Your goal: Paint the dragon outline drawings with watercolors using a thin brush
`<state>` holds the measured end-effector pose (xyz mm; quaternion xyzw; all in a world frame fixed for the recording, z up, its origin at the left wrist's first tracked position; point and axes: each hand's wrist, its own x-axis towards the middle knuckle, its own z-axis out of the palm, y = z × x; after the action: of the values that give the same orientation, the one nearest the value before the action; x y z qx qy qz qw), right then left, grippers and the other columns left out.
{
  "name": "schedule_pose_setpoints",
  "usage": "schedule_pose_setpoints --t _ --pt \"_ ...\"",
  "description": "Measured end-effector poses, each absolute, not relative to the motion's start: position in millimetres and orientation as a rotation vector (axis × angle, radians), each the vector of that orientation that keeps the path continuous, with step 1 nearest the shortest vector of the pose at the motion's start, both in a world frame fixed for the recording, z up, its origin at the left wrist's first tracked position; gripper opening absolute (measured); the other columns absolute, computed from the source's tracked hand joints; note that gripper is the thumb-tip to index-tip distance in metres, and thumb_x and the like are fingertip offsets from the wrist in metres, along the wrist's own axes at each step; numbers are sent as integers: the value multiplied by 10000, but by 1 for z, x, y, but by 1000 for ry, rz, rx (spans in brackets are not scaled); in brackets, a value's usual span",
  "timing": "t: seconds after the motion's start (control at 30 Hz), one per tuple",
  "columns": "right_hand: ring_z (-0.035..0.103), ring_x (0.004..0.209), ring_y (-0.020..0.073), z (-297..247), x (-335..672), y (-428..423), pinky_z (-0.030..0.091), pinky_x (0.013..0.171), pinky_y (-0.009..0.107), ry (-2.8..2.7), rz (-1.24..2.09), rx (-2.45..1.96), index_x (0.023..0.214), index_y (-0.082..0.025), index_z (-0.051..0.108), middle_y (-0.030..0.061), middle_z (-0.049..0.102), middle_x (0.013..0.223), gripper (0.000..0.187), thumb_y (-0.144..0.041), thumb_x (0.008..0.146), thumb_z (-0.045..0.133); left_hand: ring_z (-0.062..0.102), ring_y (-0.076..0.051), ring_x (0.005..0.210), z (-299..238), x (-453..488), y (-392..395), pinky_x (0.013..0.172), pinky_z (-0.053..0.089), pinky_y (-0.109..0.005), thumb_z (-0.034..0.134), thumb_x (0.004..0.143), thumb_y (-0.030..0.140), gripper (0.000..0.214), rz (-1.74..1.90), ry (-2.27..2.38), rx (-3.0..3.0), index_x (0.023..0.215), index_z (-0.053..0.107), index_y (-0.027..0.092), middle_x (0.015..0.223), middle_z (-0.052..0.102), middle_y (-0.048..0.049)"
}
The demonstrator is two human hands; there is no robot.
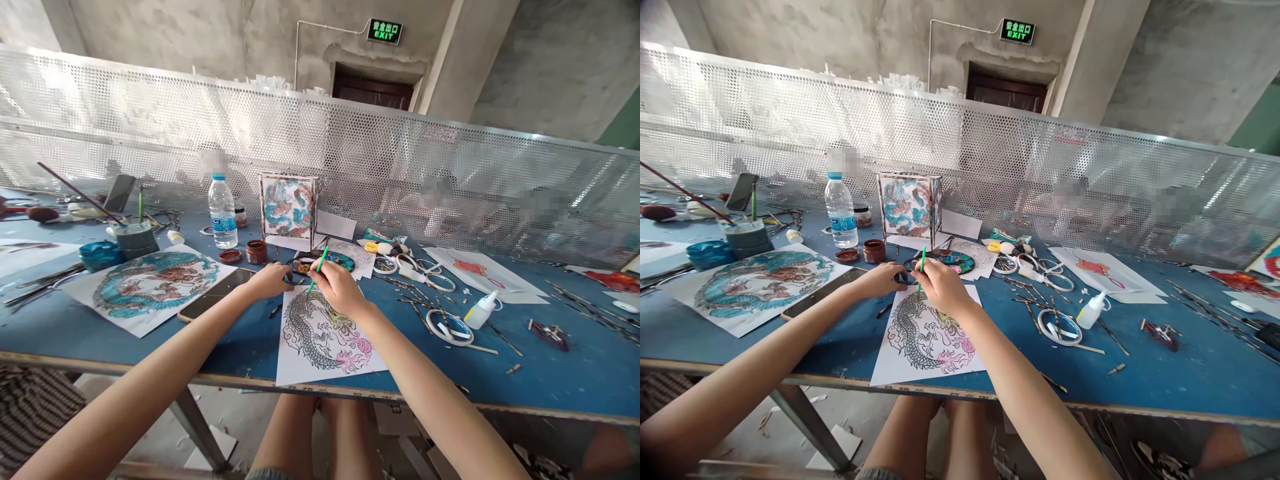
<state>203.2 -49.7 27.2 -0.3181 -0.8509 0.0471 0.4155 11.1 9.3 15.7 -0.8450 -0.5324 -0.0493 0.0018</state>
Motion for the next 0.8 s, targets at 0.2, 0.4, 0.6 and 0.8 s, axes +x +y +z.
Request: schedule_pose_setpoints --t 0.2,0.4,0.6,0.8 --pt "574 775 180 27 202 -50 401 639 263 -2160 129 -827 899 -200 517 51 596 804 221 -347 917 354 571 -266 939 16 12 9 771 449 -315 566 706 363 285 -165 -1694 -2638 927 615 189 968 630 -90" --pt "565 770 174 27 202 -51 402 657 261 -2138 127 -807 876 -204 509 47 596 824 212 -342 918 353 572 -260 940 16 12 8 781 443 -303 566 704 352 278 -158 -1680 -2631 927 616 194 965 634 -81" --pt "559 749 168 26 201 -51 401 676 260 -2144 155 -798 878 -205 504 37 588 799 205 -347 916 361 570 -258 934 17 12 7 776 442 -305 543 722 357 283 -134 -1660 -2630 934 606 180 959 627 -91" --pt "556 767 172 26 207 -47 387 661 255 -2137 112 -847 864 -200 506 41 585 796 190 -306 918 357 567 -255 945 16 12 8 784 443 -297 552 719 363 283 -124 -1668 -2629 938 609 193 969 624 -84"
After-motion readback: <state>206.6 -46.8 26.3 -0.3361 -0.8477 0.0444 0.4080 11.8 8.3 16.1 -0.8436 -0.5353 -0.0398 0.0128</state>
